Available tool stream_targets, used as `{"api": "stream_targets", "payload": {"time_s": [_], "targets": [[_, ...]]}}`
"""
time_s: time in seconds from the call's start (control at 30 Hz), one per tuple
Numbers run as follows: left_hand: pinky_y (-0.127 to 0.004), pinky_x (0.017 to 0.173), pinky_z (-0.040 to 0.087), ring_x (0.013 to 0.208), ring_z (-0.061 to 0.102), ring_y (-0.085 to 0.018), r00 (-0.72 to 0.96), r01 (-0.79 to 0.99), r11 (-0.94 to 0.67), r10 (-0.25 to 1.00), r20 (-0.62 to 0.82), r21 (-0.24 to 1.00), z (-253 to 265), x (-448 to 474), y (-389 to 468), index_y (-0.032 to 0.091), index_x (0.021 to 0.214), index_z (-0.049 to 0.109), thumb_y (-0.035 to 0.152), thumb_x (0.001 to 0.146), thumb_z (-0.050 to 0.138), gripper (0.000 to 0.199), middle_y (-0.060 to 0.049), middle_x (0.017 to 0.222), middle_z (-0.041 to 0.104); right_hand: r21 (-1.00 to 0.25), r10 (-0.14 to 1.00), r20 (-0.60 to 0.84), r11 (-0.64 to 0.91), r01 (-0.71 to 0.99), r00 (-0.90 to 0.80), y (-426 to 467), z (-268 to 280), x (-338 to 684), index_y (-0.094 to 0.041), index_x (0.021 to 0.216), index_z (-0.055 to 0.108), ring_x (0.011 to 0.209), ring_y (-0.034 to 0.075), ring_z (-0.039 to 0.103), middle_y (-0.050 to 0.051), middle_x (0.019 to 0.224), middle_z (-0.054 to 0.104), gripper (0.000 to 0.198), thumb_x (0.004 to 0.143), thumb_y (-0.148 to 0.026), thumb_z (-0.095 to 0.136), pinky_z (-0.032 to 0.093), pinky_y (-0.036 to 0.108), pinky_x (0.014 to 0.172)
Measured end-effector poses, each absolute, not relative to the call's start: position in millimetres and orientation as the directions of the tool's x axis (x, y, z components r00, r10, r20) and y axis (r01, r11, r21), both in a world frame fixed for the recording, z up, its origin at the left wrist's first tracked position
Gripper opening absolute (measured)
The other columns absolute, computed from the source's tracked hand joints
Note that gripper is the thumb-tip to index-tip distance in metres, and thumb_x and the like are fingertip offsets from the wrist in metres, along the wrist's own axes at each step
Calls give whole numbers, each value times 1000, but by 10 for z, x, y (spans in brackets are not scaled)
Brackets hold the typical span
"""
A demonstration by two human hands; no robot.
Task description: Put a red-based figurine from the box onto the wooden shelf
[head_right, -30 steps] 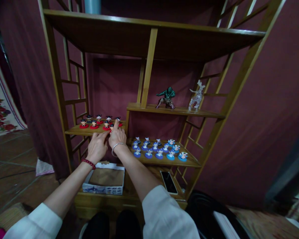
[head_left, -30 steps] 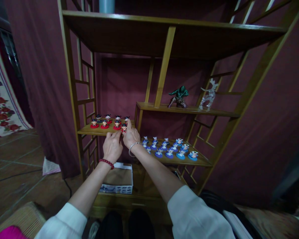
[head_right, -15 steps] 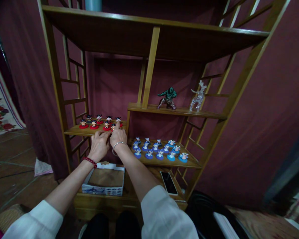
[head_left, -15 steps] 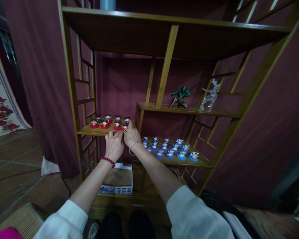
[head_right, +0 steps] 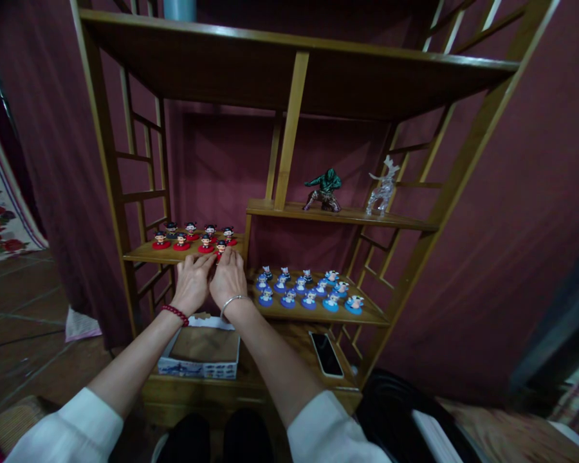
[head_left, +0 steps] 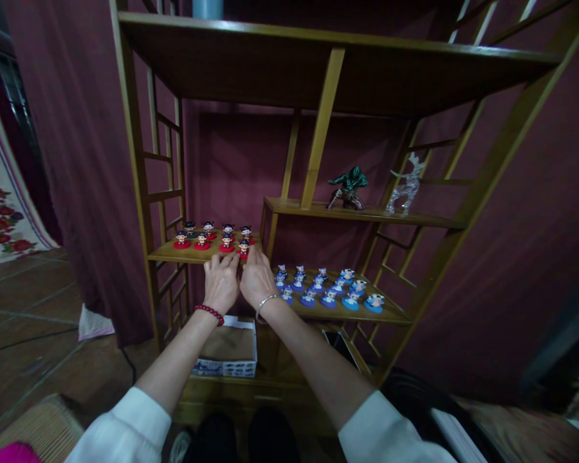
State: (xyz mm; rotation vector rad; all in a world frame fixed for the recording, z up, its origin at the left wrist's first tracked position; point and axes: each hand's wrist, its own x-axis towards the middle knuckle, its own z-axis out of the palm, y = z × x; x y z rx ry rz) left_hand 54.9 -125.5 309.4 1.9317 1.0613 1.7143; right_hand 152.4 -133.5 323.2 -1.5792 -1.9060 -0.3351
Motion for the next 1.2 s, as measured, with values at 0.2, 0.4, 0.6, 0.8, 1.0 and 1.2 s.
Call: {"api": "stream_targets", "payload": {"time_s": [0.2,0.4,0.6,0.8,1.0,1.2], "targets": [[-42,88,28,107,41,-29,125,706,-576,674,728,412,3098,568,-1257,17,111,60,12,79,46,36,-13,118,60,-63,793,583,262,963,-177,-1488,3174,1584,2,124,48,123,25,36,20,127,50,45,83,-11,34,27,36,105],[-39,85,34,112,39,-26,239,885,-429,752,614,181,3197,593,-1307,12,123,50,19,87,36,39,-8,127,54,-30,837,522,215,976,-168,-1552,3259,1576,-1,130,43,126,24,34,18,133,46,47,85,-12,32,29,35,102],[-39,83,36,110,39,-25,273,900,-415,775,571,133,3245,617,-1259,14,122,50,21,90,31,37,-8,129,52,4,865,470,196,981,-175,-1535,3303,1570,1,131,40,128,26,32,18,135,44,48,87,-13,29,27,35,104],[-37,83,36,107,41,-23,328,899,-428,795,510,89,3293,594,-1197,16,120,51,23,90,31,36,-6,129,52,36,906,384,175,984,-176,-1500,3371,1548,3,133,36,131,26,29,20,137,39,48,88,-11,26,26,35,104],[-37,84,36,105,43,-24,408,887,-462,777,480,-5,3389,553,-1179,16,116,53,22,87,36,34,-7,123,56,13,934,318,169,986,-165,-1446,3433,1543,3,133,36,129,26,30,22,137,39,48,88,-11,26,32,37,100],[-36,84,36,103,45,-24,444,875,-484,771,457,-33,3418,549,-1099,16,114,54,24,86,36,34,-8,117,59,41,932,292,214,976,-216,-1375,3479,1566,6,130,37,127,25,33,25,132,43,48,86,-10,29,31,37,100]]}}
